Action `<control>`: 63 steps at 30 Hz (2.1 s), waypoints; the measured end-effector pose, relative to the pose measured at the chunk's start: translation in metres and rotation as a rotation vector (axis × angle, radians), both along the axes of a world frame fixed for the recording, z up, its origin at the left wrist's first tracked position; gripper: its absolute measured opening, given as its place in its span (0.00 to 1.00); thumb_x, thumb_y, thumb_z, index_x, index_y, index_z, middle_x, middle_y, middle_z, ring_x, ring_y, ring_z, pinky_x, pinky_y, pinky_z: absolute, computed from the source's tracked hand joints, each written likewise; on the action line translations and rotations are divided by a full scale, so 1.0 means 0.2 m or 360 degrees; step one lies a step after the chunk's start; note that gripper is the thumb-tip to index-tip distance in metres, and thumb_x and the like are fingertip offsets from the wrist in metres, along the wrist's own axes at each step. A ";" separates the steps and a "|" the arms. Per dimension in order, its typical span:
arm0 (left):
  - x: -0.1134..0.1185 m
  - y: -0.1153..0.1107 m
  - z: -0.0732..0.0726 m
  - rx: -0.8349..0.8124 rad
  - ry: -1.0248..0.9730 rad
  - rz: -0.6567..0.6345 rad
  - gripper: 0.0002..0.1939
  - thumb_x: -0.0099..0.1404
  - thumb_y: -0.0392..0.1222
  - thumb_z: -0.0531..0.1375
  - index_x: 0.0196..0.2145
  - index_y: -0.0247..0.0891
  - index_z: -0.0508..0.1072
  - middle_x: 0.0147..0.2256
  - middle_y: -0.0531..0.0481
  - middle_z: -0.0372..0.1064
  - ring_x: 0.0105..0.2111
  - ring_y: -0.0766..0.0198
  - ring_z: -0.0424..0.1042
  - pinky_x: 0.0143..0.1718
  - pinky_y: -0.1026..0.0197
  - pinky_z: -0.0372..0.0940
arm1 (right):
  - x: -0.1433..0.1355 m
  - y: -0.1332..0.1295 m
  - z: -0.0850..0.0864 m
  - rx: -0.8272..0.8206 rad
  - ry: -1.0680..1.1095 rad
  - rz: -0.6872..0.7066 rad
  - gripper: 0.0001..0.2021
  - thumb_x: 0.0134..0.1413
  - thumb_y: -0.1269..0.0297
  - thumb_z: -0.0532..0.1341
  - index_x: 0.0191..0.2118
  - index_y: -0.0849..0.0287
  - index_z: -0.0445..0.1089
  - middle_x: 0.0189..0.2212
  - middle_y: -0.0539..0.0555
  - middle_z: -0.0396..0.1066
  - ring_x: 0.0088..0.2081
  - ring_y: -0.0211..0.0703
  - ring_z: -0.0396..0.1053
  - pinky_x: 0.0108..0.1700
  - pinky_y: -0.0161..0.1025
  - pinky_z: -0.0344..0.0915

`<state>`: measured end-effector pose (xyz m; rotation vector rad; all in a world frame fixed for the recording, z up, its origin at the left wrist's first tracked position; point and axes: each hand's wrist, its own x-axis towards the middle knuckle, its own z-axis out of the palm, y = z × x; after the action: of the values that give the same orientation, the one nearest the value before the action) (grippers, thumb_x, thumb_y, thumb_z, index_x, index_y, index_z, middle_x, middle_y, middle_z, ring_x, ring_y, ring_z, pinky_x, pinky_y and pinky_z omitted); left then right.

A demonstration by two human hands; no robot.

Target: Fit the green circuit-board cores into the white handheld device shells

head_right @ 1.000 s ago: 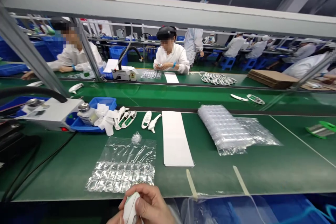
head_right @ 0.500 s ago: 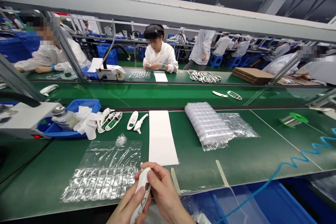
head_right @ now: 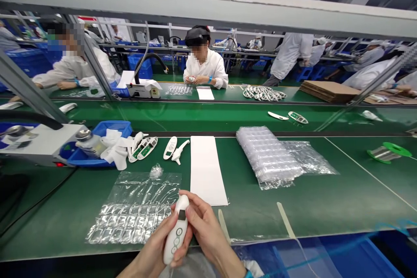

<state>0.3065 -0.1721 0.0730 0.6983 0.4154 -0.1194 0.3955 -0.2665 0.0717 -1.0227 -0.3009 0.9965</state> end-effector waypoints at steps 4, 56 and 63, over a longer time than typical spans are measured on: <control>0.00 0.01 0.01 0.0001 0.0117 0.0125 0.27 0.58 0.65 0.57 0.35 0.34 0.70 0.14 0.54 0.62 0.10 0.74 0.51 0.11 0.70 0.44 | -0.03 -0.01 -0.01 0.0099 -0.0093 0.0138 0.36 0.47 0.56 0.70 0.62 0.48 0.58 0.51 0.56 0.68 0.49 0.48 0.66 0.45 0.39 0.64; 0.11 0.00 0.00 0.0355 0.0114 0.0436 0.31 0.62 0.69 0.46 0.26 0.36 0.67 0.11 0.55 0.58 0.13 0.69 0.55 0.17 0.65 0.47 | 0.15 0.07 0.18 -0.0471 -0.1634 0.0159 0.08 0.63 0.71 0.50 0.31 0.56 0.60 0.29 0.48 0.61 0.29 0.38 0.62 0.33 0.36 0.58; 0.09 0.01 0.00 0.0350 0.0154 0.0405 0.31 0.62 0.69 0.45 0.27 0.36 0.67 0.11 0.54 0.58 0.13 0.70 0.53 0.17 0.65 0.46 | 0.16 0.07 0.18 -0.0447 -0.1538 0.0235 0.08 0.64 0.69 0.50 0.31 0.56 0.59 0.28 0.47 0.60 0.27 0.36 0.62 0.31 0.35 0.59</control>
<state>0.3252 -0.1707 0.0727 0.8517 0.6129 0.1356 0.4266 -0.2527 0.1081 -1.7207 -1.0596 0.6134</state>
